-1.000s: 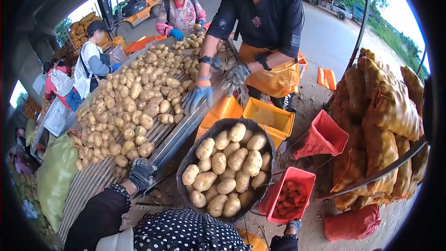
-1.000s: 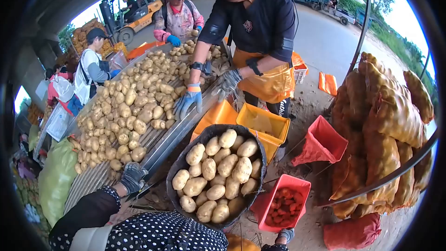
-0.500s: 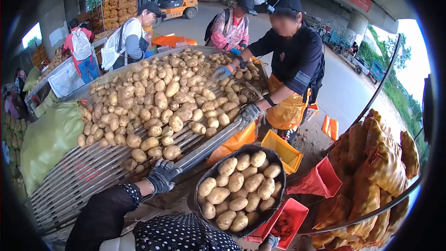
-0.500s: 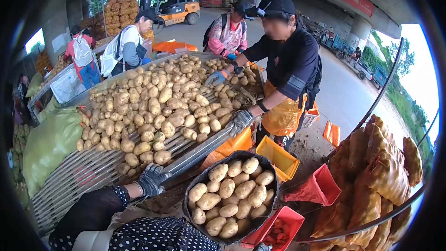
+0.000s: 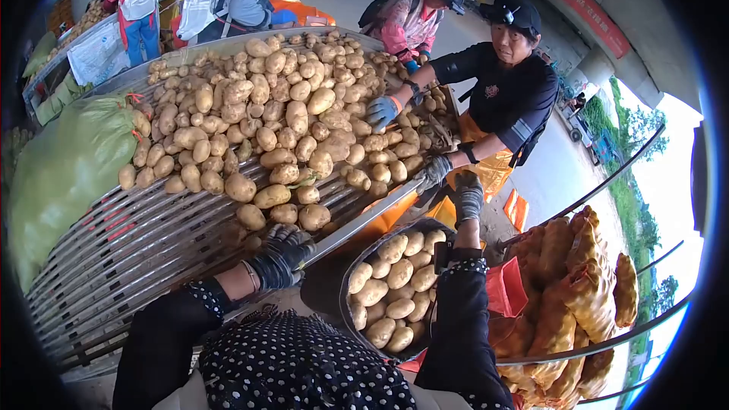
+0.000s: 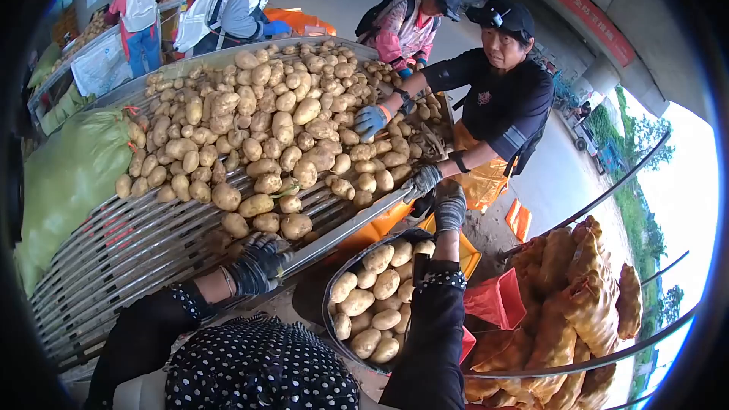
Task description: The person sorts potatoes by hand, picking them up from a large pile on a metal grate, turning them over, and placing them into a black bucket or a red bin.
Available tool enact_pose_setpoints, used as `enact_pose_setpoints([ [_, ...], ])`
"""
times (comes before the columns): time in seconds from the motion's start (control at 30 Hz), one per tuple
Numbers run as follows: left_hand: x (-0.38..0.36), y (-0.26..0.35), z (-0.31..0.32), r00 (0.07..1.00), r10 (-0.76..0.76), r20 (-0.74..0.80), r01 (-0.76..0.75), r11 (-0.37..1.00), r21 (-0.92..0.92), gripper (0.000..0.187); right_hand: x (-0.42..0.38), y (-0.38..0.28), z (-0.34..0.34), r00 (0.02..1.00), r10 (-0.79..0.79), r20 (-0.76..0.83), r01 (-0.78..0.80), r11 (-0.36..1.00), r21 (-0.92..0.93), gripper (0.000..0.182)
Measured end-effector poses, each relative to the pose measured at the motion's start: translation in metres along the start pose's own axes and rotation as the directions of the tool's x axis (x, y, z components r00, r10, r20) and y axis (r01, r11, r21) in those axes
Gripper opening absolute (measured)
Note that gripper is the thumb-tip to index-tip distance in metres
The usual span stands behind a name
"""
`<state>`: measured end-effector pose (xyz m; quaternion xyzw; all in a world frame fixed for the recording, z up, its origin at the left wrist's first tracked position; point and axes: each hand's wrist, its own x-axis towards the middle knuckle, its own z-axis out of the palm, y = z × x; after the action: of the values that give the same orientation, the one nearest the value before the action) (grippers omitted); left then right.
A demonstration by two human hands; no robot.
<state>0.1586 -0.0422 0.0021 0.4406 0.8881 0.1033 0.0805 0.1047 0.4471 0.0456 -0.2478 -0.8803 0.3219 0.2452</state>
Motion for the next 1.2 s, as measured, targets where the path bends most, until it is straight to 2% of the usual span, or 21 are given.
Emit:
enact_pose_setpoints([
  [0.03,-0.015,-0.013,-0.011,0.999,-0.031,-0.009,0.031,0.999,-0.009,0.068,-0.015,-0.047,0.015,0.989,0.048,-0.139,-0.014,0.972,0.235,0.03],
  [0.07,-0.035,-0.028,-0.02,0.985,-0.091,-0.149,0.097,0.995,0.033,0.07,-0.025,-0.056,0.047,0.966,-0.223,-0.128,0.239,0.962,0.13,0.03],
  [0.1,-0.057,-0.042,-0.024,0.948,-0.148,-0.283,0.175,0.982,0.072,0.073,-0.052,-0.058,0.074,0.967,-0.256,0.007,0.252,0.955,0.153,0.031],
  [0.13,-0.08,-0.056,-0.025,0.938,-0.196,-0.287,0.223,0.973,0.066,0.073,-0.089,-0.084,0.093,0.948,-0.285,0.141,0.259,0.949,0.179,0.032],
  [0.17,-0.098,-0.069,-0.025,0.917,-0.318,-0.24,0.34,0.939,0.052,0.077,-0.117,-0.094,0.112,0.824,-0.483,0.298,0.489,0.87,0.058,0.04],
  [0.2,-0.109,-0.082,-0.025,0.886,-0.421,-0.196,0.437,0.898,0.044,0.082,-0.142,-0.087,0.133,0.747,-0.52,0.414,0.577,0.816,-0.016,0.048],
  [0.23,-0.114,-0.091,-0.019,0.883,-0.421,-0.209,0.44,0.897,0.049,0.082,-0.163,-0.09,0.149,0.701,-0.575,0.422,0.599,0.796,0.09,0.051],
  [0.3,-0.117,-0.099,0.003,0.903,-0.418,-0.097,0.411,0.907,-0.089,0.091,-0.192,-0.109,0.155,0.659,-0.568,0.494,0.719,0.668,-0.19,0.051],
  [0.37,-0.105,-0.106,0.023,0.921,-0.38,-0.082,0.375,0.925,-0.066,0.092,-0.191,-0.113,0.159,0.709,-0.497,0.499,0.659,0.72,-0.218,0.051],
  [0.43,-0.097,-0.111,0.033,0.938,-0.342,-0.049,0.341,0.939,-0.038,0.092,-0.189,-0.116,0.157,0.693,-0.433,0.577,0.62,0.766,-0.17,0.05],
  [0.57,-0.081,-0.132,0.034,0.974,-0.226,0.017,0.226,0.959,-0.171,0.087,-0.18,-0.135,0.149,0.639,-0.373,0.672,0.636,0.748,-0.189,0.06],
  [0.63,-0.08,-0.143,0.042,0.985,-0.133,-0.108,0.088,0.934,-0.345,0.077,-0.173,-0.138,0.151,0.624,-0.362,0.693,0.606,0.784,-0.136,0.063],
  [0.67,-0.068,-0.144,0.027,0.995,-0.067,-0.071,0.033,0.915,-0.403,0.066,-0.171,-0.136,0.152,0.621,-0.334,0.709,0.607,0.777,-0.166,0.063],
  [0.73,-0.068,-0.144,0.024,0.993,-0.1,-0.058,0.071,0.922,-0.38,0.061,-0.167,-0.135,0.161,0.615,-0.321,0.72,0.604,0.779,-0.17,0.064],
  [0.77,-0.06,-0.137,0.011,0.984,-0.162,0.073,0.178,0.896,-0.406,0.059,-0.17,-0.13,0.163,0.616,-0.326,0.717,0.597,0.787,-0.154,0.064],
  [0.83,-0.045,-0.145,0.017,0.986,-0.02,-0.167,-0.045,0.924,-0.38,0.058,-0.17,-0.127,0.168,0.661,-0.335,0.671,0.529,0.843,-0.1,0.065],
  [0.9,-0.016,-0.14,-0.011,0.983,0.007,-0.184,-0.083,0.911,-0.405,0.054,-0.17,-0.13,0.172,0.71,-0.379,0.594,0.539,0.835,-0.111,0.066],
  [0.93,-0.009,-0.142,-0.01,0.992,-0.113,-0.047,0.05,0.721,-0.691,0.052,-0.169,-0.127,0.174,0.711,-0.423,0.562,0.566,0.818,-0.102,0.066],
  [1.0,-0.003,-0.144,-0.005,0.973,-0.198,0.121,0.197,0.429,-0.882,0.05,-0.169,-0.127,0.176,0.713,-0.45,0.539,0.576,0.813,-0.083,0.063],
  [1.13,0.013,-0.148,0.014,0.973,-0.167,-0.163,0.045,0.82,-0.571,0.057,-0.167,-0.13,0.178,0.737,-0.461,0.495,0.551,0.833,-0.044,0.061],
  [1.2,0.031,-0.143,0.018,0.939,-0.147,-0.311,-0.005,0.899,-0.438,0.055,-0.167,-0.13,0.177,0.761,-0.438,0.478,0.526,0.849,-0.06,0.062],
])
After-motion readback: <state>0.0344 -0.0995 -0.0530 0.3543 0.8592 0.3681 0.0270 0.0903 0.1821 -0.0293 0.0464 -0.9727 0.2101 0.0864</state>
